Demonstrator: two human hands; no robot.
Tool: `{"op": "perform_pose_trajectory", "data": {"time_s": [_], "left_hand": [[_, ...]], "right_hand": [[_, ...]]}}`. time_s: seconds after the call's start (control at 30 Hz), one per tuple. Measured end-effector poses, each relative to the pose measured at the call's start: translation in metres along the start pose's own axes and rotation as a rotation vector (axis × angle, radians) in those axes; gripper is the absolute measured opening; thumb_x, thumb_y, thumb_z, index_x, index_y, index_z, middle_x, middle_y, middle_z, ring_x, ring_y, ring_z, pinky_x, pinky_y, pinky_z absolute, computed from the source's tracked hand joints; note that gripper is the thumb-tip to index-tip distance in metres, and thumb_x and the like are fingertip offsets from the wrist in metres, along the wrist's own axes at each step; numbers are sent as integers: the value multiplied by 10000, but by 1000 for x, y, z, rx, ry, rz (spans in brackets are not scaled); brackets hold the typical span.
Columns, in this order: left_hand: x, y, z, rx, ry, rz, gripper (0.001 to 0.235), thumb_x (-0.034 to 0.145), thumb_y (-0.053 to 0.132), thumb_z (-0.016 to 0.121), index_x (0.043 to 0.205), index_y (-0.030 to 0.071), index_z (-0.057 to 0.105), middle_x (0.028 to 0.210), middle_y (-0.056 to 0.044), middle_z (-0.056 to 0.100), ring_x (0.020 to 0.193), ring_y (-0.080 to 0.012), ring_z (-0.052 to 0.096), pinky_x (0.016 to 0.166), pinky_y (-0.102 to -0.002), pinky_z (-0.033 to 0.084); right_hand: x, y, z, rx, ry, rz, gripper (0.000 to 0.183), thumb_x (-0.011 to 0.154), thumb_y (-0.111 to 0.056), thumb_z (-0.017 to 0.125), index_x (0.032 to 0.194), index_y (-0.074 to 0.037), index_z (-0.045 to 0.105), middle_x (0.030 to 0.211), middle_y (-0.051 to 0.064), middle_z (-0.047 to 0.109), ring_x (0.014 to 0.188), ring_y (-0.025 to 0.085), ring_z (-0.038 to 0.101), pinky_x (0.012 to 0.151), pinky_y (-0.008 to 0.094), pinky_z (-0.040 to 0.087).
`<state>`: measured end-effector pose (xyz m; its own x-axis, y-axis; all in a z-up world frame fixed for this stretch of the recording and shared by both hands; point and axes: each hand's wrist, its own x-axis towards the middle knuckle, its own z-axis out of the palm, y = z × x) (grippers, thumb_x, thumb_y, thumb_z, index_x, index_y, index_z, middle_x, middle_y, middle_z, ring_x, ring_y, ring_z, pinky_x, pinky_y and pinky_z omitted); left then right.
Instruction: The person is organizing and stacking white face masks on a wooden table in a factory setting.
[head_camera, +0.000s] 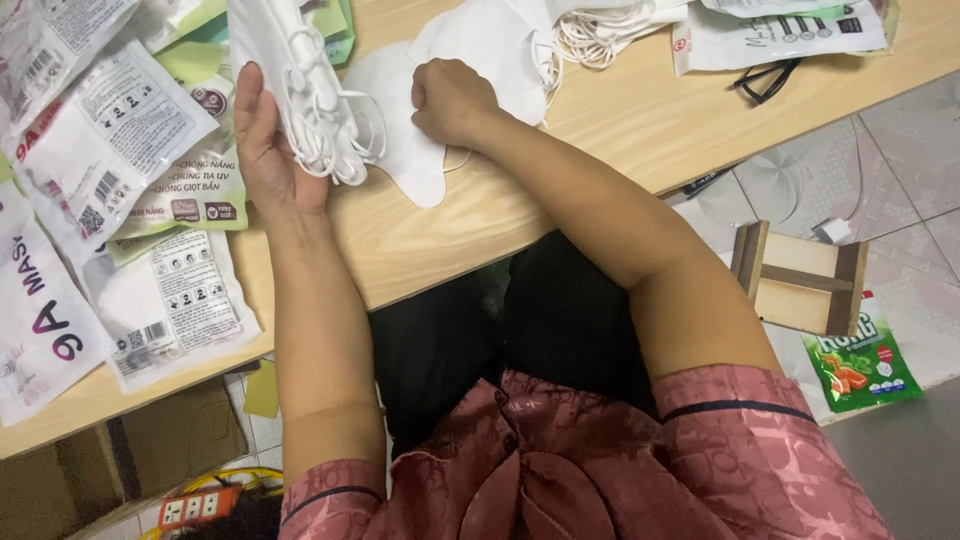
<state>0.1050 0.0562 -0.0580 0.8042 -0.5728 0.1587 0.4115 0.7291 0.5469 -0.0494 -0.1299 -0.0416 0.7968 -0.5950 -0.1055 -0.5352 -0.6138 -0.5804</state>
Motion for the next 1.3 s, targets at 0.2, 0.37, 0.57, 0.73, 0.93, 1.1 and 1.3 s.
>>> {"op": "perform_pose_trajectory", "data": {"time_s": [0.2,0.37,0.57,0.73,0.93,1.1,1.3], "left_hand": [[-10,5,19,-30,-59,-64,279,908,-35,755,1168,66,737,1323,-182,690,1275,-388,630,1113,-530,570],[-12,3,20,-11,-88,-135,260,937,-16,738,1178,77,764,1328,-157,713,1305,-378,640,1157,-500,567],[-9,-4,16,93,23,-64,268,898,-53,740,1150,40,740,1290,-232,711,1229,-455,688,1125,-620,591],[-5,-4,8,86,65,-76,315,867,-47,766,1172,29,742,1298,-228,725,1218,-436,701,1111,-586,598],[2,-12,13,285,282,20,453,716,-79,777,1164,-110,720,1259,-275,713,1122,-398,729,998,-503,659],[-25,-15,64,451,273,-39,425,693,272,765,1010,-11,791,1178,-224,773,1112,-357,746,977,-462,648],[-24,-26,47,493,82,-92,410,788,118,842,1162,24,703,1150,-127,766,1048,-262,749,941,-401,637]], "right_hand": [[-15,-5,-16,-20,36,-82,837,791,-497,856,1433,-129,463,1339,133,473,1063,374,642,787,512,540],[-2,5,-15,-15,21,-51,878,767,-479,894,1447,-131,462,1321,99,521,1113,353,637,821,499,545],[17,22,1,36,12,-73,366,751,-357,820,1053,-234,655,1158,-24,663,1034,229,641,782,410,518],[27,49,11,365,302,-282,133,724,-299,793,735,-231,680,706,-55,713,655,111,658,613,304,487],[30,87,-14,671,584,-233,141,849,-311,757,889,-206,672,763,-46,691,675,101,620,602,287,470],[-8,51,-43,1063,402,-293,211,923,-279,744,951,-137,591,654,-20,633,523,78,551,431,263,399],[-43,10,-52,822,176,-267,133,971,-146,698,904,-151,583,838,13,673,773,153,678,465,247,572]]}}
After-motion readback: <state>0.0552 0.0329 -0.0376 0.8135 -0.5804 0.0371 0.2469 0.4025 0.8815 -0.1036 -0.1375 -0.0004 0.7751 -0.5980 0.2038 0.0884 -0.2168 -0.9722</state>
